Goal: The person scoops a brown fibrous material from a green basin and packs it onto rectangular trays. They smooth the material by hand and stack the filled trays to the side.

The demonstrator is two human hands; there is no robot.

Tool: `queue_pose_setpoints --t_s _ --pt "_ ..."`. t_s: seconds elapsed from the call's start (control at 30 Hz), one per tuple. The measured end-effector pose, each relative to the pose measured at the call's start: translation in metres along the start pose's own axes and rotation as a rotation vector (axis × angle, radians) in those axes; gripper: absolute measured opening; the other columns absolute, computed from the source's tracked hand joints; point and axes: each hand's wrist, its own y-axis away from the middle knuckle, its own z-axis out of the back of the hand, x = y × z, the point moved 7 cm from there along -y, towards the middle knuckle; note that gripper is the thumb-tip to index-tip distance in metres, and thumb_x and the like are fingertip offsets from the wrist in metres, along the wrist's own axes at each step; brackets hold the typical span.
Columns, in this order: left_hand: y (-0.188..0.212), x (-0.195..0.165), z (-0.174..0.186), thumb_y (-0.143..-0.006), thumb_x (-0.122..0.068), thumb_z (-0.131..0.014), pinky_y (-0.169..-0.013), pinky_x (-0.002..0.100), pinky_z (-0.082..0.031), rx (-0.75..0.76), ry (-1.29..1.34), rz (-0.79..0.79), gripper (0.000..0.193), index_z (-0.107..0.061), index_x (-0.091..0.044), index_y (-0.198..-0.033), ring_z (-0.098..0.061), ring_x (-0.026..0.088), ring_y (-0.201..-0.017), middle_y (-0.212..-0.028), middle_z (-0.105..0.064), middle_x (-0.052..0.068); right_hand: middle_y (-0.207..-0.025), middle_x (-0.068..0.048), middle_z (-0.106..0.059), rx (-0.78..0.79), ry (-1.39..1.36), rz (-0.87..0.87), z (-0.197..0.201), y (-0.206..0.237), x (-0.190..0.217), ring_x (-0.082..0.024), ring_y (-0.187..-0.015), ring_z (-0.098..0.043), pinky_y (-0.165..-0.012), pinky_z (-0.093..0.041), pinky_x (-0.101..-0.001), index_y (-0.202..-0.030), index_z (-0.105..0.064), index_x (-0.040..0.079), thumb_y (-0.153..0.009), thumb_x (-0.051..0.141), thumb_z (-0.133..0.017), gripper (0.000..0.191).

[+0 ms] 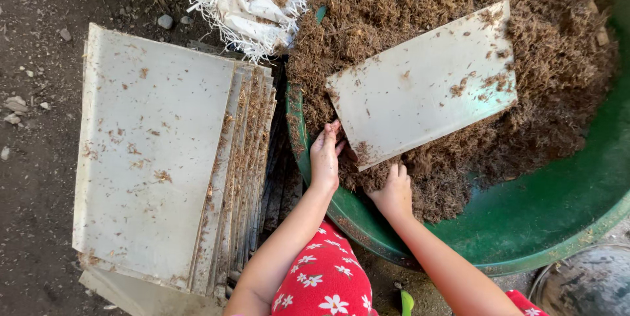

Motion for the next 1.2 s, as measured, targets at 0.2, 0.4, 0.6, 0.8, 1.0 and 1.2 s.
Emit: queue_pose_setpoints --t_s 0.2,0.4,0.6,0.8,1.0,1.2 --pt "0.0 -0.007 -0.006 -0.104 -0.045 -0.04 -0.12 0.043 -0.034 0.048 0.02 -0.021 0.061 -0.051 -0.005 -0.149 -0.044 0.023 -0.146 -0.156 -0.05 0.009 -0.143 -0.016 -0.057 0.149 -0.292 0.418 0.064 0.015 0.027 -0.027 -0.136 -0.055 -0.114 -0.045 -0.0385 -0.148 -0.044 0.006 -0.06 0.017 -0.092 0.1" --pt "-0.001 0.002 -0.003 -0.105 -0.052 -0.039 -0.12 0.042 -0.032 0.052 0.003 -0.003 0.069 -0.046 -0.001 -0.151 -0.044 0.026 -0.146 -0.157 -0.048 0.017 -0.163 -0.02 -0.025 -0.344 -0.042 0.643 0.171 -0.011 0.059 -0.042 -0.145 -0.027 -0.119 -0.026 -0.0594 -0.156 -0.035 0.018 -0.064 0.052 -0.089 0.112" --pt "-0.003 0.009 0.001 -0.102 -0.055 -0.042 -0.118 0.044 -0.037 0.02 0.056 0.042 0.076 -0.051 0.008 -0.145 -0.049 0.033 -0.141 -0.15 -0.054 0.023 -0.174 -0.014 -0.008 -0.655 0.019 0.649 0.087 -0.011 0.123 -0.04 -0.16 -0.004 -0.127 -0.002 -0.0631 -0.162 -0.033 0.026 -0.091 0.044 -0.075 0.085" --pt "-0.005 0.013 0.0 -0.104 -0.053 -0.043 -0.116 0.037 -0.038 0.055 -0.097 0.091 0.072 -0.049 0.005 -0.146 -0.053 0.024 -0.136 -0.146 -0.057 0.018 -0.168 -0.012 -0.022 -0.619 0.168 0.797 0.059 -0.046 0.033 -0.042 -0.154 -0.012 -0.123 -0.009 -0.0661 -0.154 -0.04 0.029 -0.086 0.029 -0.072 0.075" --pt "-0.009 0.023 -0.016 -0.097 -0.019 -0.065 -0.112 0.034 -0.042 0.192 -0.316 -0.084 0.058 -0.045 0.005 -0.146 -0.056 0.022 -0.132 -0.145 -0.058 0.016 -0.175 -0.017 -0.02 -0.885 -0.359 0.035 0.19 -0.123 -0.067 -0.04 -0.163 -0.016 -0.134 -0.013 -0.0575 -0.164 -0.032 0.019 -0.113 0.021 -0.05 0.054" --pt "-0.023 0.029 -0.013 -0.095 -0.007 -0.063 -0.106 0.035 -0.048 0.143 -0.324 -0.117 0.052 -0.05 0.005 -0.144 -0.063 0.023 -0.124 -0.136 -0.065 0.017 -0.167 -0.019 -0.031 -0.796 0.04 0.802 0.147 -0.052 0.121 -0.039 -0.157 -0.023 -0.126 -0.002 -0.0632 -0.15 -0.054 0.029 -0.092 0.02 -0.068 0.06"
